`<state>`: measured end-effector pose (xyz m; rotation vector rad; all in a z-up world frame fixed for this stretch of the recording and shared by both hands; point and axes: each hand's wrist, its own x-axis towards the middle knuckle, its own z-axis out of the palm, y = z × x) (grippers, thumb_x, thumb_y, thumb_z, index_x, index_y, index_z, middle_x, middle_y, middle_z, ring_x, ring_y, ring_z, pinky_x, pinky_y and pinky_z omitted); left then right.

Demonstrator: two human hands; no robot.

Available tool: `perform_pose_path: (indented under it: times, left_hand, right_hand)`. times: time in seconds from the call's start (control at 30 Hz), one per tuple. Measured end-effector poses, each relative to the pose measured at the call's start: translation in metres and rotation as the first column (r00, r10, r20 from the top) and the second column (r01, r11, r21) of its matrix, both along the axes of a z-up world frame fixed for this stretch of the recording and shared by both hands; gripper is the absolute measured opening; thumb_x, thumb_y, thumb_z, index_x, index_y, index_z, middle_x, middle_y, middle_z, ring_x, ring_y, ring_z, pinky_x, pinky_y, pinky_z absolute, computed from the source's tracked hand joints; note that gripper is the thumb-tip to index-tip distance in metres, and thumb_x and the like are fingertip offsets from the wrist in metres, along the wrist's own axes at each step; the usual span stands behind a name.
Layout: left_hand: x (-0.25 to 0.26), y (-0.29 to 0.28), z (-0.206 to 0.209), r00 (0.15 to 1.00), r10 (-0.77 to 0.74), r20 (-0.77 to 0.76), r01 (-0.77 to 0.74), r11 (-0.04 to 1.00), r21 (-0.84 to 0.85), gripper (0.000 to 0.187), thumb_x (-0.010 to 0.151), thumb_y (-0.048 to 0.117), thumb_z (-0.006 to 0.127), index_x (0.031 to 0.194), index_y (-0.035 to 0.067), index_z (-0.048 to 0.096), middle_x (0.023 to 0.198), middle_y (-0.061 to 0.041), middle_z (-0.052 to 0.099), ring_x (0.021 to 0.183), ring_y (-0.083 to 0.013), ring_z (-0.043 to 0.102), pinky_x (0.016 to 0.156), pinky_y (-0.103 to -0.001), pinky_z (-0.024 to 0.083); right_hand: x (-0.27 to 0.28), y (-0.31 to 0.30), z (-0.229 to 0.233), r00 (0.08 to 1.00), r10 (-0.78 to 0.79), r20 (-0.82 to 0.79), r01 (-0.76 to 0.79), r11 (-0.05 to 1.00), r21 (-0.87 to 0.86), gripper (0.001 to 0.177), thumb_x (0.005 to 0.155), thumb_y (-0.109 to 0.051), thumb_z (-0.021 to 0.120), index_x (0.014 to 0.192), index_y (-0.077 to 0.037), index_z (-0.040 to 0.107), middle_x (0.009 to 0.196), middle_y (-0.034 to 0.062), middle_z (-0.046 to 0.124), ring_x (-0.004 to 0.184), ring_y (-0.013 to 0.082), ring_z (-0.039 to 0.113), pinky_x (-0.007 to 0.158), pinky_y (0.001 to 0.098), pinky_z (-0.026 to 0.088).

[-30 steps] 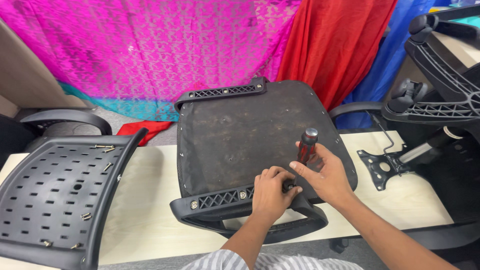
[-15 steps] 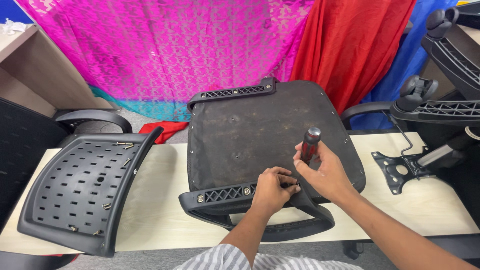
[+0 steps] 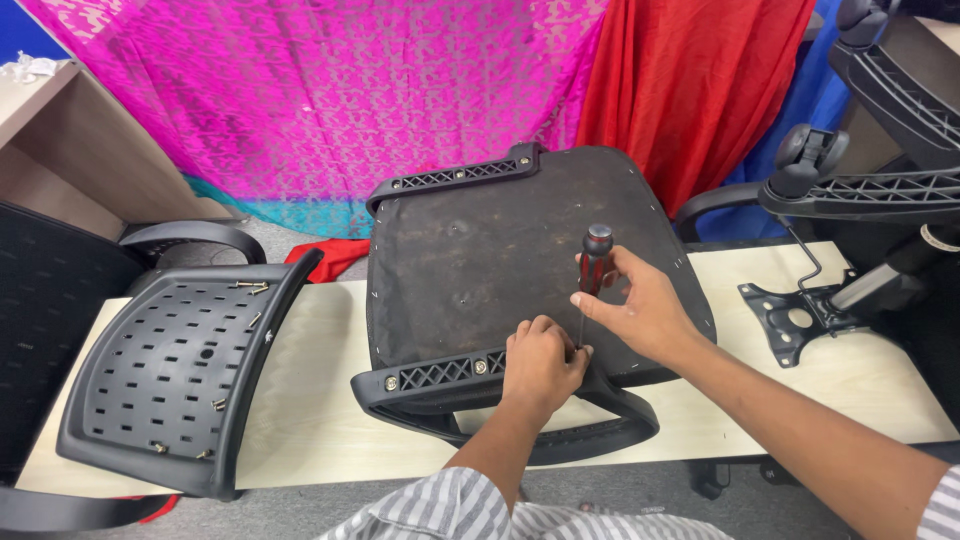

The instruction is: The person uses a screwdriver to tighten screws on the underside of an office chair seat, securing the seat to its frame. The person works on multiple screw locations around the seat perimeter.

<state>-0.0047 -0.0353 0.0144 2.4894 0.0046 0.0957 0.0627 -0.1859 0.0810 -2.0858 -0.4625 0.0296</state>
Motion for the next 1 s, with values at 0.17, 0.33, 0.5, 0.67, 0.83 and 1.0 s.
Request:
perform_pose_path:
  times: [0.17, 0.33, 0.5, 0.67, 0.83, 1.0]
  left_hand:
    - [0.005, -0.019, -0.01, 1.0, 0.023, -0.01, -0.019, 0.949, 0.314, 0.035, 0.098, 0.037, 0.065, 0.097, 0.003, 0.072, 0.109, -0.011, 0.062, 0.11, -0.03, 0.057, 0.095, -0.048, 0.045]
    - [0.007, -0.025, 0.003, 0.991, 0.089, -0.105, -0.053, 0.95, 0.308, 0.04, 0.095, 0.044, 0.066, 0.098, 0.004, 0.072, 0.109, -0.01, 0.063, 0.111, -0.0293, 0.057, 0.096, -0.048, 0.044]
    - [0.004, -0.024, 0.012, 0.984, 0.13, -0.124, -0.104, 0.975, 0.194, 0.049, 0.081, 0.048, 0.081, 0.099, 0.003, 0.07, 0.103, -0.011, 0.065, 0.108, -0.0284, 0.059, 0.096, -0.045, 0.045]
    - [-0.007, -0.006, -0.006, 0.995, 0.085, 0.049, -0.077, 0.987, -0.139, 0.031, 0.078, 0.024, 0.083, 0.104, 0.008, 0.077, 0.112, -0.011, 0.07, 0.11, -0.0314, 0.061, 0.099, -0.045, 0.046]
    - [-0.001, 0.0, -0.021, 0.997, 0.073, -0.034, -0.08, 0.955, -0.285, 0.027, 0.077, 0.015, 0.081, 0.104, 0.015, 0.081, 0.124, -0.009, 0.07, 0.11, -0.0271, 0.067, 0.094, -0.039, 0.055]
    - [-0.003, -0.009, -0.017, 0.987, 0.149, 0.054, -0.135, 0.97, -0.202, 0.024, 0.073, 0.014, 0.087, 0.096, 0.008, 0.084, 0.117, -0.011, 0.074, 0.112, -0.0277, 0.067, 0.096, -0.04, 0.053]
  right_hand:
    - [0.002, -0.008, 0.0, 0.998, 0.057, 0.009, -0.057, 0.998, 0.003, 0.055, 0.079, -0.021, 0.079, 0.13, -0.013, 0.063, 0.105, 0.0001, 0.077, 0.101, 0.0129, 0.071, 0.089, 0.0352, 0.048]
    - [0.003, -0.013, -0.006, 0.992, 0.127, 0.013, -0.127, 0.987, 0.096, 0.056, 0.081, -0.016, 0.072, 0.134, -0.011, 0.058, 0.104, -0.0001, 0.076, 0.099, 0.0135, 0.07, 0.091, 0.0344, 0.05]
    - [0.009, -0.018, -0.008, 0.981, 0.194, 0.028, -0.196, 0.976, 0.096, 0.042, 0.084, -0.022, 0.078, 0.121, -0.01, 0.061, 0.105, 0.0009, 0.075, 0.101, 0.0141, 0.07, 0.092, 0.032, 0.048]
    - [0.01, -0.022, -0.004, 0.974, 0.224, 0.035, -0.226, 0.971, 0.073, 0.041, 0.085, -0.027, 0.081, 0.12, -0.012, 0.066, 0.105, 0.0024, 0.071, 0.097, 0.0148, 0.065, 0.085, 0.0325, 0.047]
    - [0.009, -0.023, 0.005, 0.964, 0.266, 0.02, -0.267, 0.962, 0.059, 0.05, 0.08, -0.024, 0.083, 0.126, -0.015, 0.065, 0.102, 0.0011, 0.072, 0.094, 0.0144, 0.064, 0.084, 0.0324, 0.048]
    - [0.009, -0.02, 0.011, 0.956, 0.287, 0.064, -0.291, 0.954, 0.066, 0.054, 0.078, -0.016, 0.081, 0.127, -0.011, 0.06, 0.11, -0.0009, 0.073, 0.103, 0.0126, 0.067, 0.087, 0.0335, 0.048]
